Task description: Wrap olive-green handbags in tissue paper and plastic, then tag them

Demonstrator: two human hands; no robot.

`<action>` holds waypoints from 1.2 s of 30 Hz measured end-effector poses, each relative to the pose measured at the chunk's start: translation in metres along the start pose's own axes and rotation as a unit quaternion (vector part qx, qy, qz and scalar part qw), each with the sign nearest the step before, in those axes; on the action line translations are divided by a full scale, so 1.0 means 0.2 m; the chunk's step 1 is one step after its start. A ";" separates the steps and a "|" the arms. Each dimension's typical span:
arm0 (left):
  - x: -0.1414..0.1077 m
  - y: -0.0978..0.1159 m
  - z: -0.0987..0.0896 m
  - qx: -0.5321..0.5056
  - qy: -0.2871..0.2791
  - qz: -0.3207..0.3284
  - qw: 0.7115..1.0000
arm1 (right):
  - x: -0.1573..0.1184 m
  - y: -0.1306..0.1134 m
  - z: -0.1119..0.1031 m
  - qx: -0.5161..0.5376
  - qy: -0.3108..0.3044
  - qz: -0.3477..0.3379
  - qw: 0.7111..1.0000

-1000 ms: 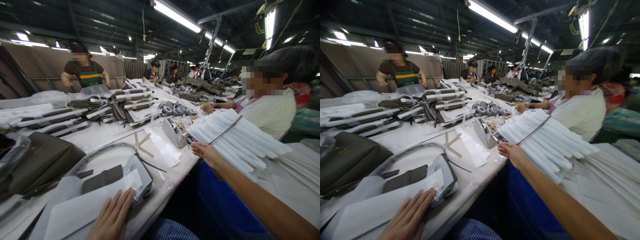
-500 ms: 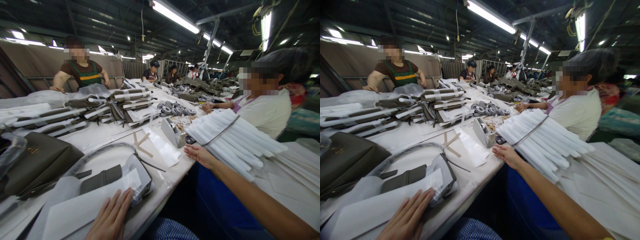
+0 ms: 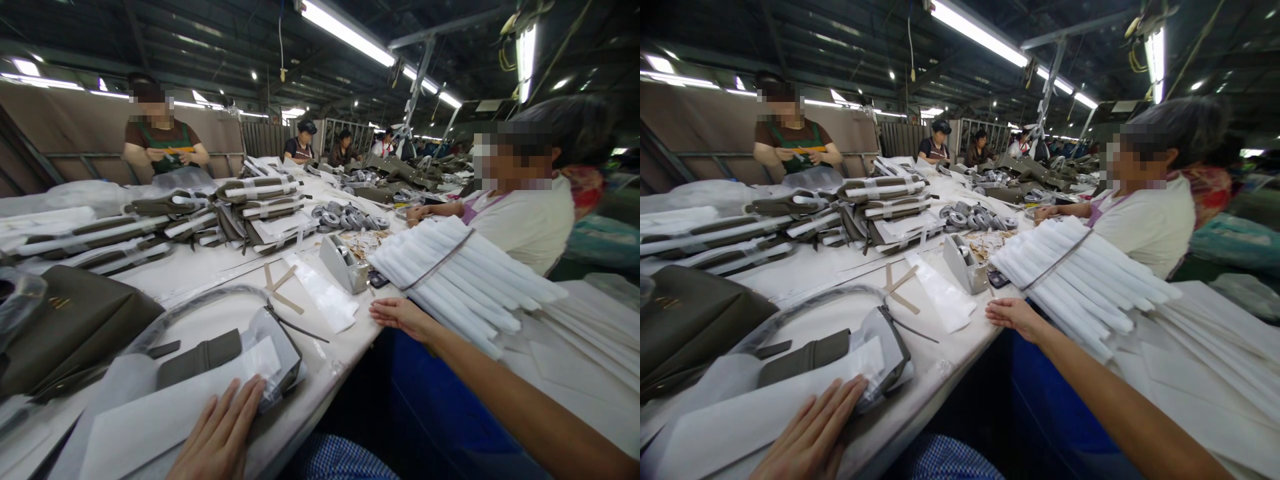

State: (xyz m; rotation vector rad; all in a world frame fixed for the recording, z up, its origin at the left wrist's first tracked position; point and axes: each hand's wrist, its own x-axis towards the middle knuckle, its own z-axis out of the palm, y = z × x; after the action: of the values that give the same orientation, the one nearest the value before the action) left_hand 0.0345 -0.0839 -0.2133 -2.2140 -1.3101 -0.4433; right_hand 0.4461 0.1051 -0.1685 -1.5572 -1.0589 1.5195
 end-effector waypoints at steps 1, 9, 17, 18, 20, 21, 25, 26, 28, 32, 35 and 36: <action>0.00 0.00 0.00 0.001 0.000 0.001 1.000 | -0.01 0.00 -0.01 -0.021 -0.005 -0.001 1.000; 0.00 0.00 0.00 0.011 -0.005 -0.001 1.000 | 0.03 -0.07 -0.14 -0.243 0.082 -0.102 0.961; -0.01 -0.01 0.01 0.016 -0.001 0.017 1.000 | 0.11 -0.18 -0.09 -0.238 0.127 -0.243 0.932; -0.01 -0.01 0.01 0.016 0.000 0.017 1.000 | 0.13 -0.17 -0.06 -0.216 0.121 -0.245 0.937; -0.01 -0.01 0.01 0.016 0.007 0.018 1.000 | 0.19 -0.15 0.01 -0.165 0.105 -0.238 0.951; -0.01 -0.01 0.01 0.017 0.011 0.019 1.000 | 0.21 -0.13 0.03 -0.138 0.097 -0.231 0.958; -0.01 -0.01 0.01 0.019 0.009 0.024 0.999 | 0.27 -0.09 0.10 -0.035 0.074 -0.199 0.977; -0.01 -0.01 0.01 0.019 0.004 0.024 1.000 | 0.28 -0.09 0.10 -0.013 0.070 -0.192 0.979; -0.01 -0.01 0.01 0.016 0.003 0.024 1.000 | 0.29 -0.10 0.11 0.028 0.061 -0.181 0.981; -0.01 -0.01 0.02 0.004 0.004 0.012 1.000 | 0.29 -0.12 0.11 0.088 0.037 -0.164 0.982; -0.01 -0.01 0.01 0.002 0.001 0.005 1.000 | 0.29 -0.14 0.12 0.111 0.023 -0.153 0.982; -0.01 -0.01 0.01 0.002 -0.001 0.005 1.000 | 0.28 -0.15 0.13 0.114 0.020 -0.151 0.982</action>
State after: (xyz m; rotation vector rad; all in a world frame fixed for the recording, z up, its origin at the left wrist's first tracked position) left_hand 0.0320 -0.0831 -0.2145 -2.2178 -1.2993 -0.4355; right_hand 0.4172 0.1670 -0.1669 -1.2046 -1.0071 1.3424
